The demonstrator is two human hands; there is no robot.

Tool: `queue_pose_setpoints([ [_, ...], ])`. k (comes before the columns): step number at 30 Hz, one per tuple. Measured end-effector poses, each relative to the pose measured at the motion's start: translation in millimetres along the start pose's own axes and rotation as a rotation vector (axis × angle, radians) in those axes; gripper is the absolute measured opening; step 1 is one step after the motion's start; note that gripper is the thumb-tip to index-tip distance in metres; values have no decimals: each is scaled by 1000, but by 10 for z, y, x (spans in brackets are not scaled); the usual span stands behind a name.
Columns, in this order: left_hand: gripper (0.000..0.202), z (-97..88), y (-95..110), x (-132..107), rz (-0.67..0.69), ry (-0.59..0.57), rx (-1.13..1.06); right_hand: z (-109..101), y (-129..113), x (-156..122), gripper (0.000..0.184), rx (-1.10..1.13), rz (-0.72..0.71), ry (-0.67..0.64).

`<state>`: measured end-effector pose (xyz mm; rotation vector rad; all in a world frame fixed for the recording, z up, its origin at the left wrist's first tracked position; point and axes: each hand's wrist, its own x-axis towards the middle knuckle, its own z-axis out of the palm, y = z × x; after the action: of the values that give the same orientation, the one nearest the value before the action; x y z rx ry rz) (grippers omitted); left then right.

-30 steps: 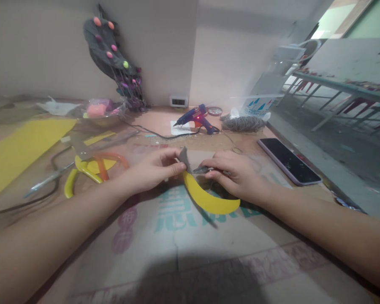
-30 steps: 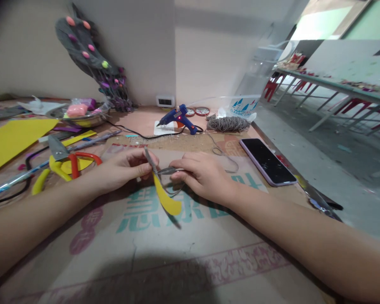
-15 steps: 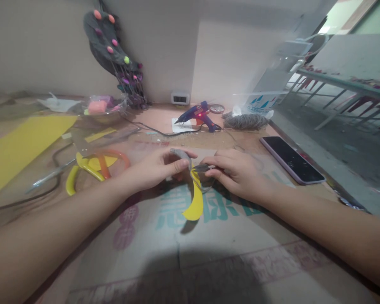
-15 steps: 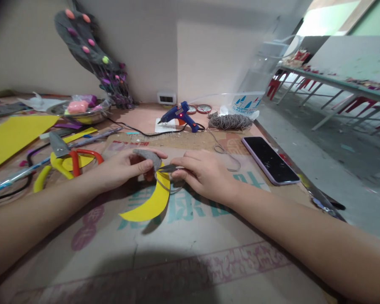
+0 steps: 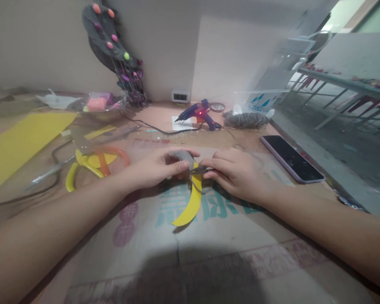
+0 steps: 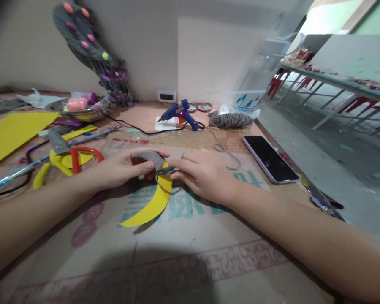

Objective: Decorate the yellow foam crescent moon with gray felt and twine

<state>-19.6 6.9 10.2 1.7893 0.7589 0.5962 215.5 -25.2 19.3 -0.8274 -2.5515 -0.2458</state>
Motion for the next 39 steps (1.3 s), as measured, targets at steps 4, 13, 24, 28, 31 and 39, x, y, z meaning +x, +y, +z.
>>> queue_pose_setpoints([
  [4,40,-3,-5,1,-3,4,17,4,7,-9,32,-17,10,5],
  [13,36,15,0,4,5,16,27,27,16,-26,29,-39,-20,58],
  [24,39,21,25,1,-41,48,4,-6,-23,-7,26,-139,-47,104],
  [28,38,31,30,10,-57,61,8,2,-16,-15,26,-124,-49,96],
  [31,37,34,27,12,-65,58,7,3,-9,-23,25,-125,-50,97],
  [39,38,33,30,3,-70,52,-9,-3,-21,1,25,-131,-57,100],
])
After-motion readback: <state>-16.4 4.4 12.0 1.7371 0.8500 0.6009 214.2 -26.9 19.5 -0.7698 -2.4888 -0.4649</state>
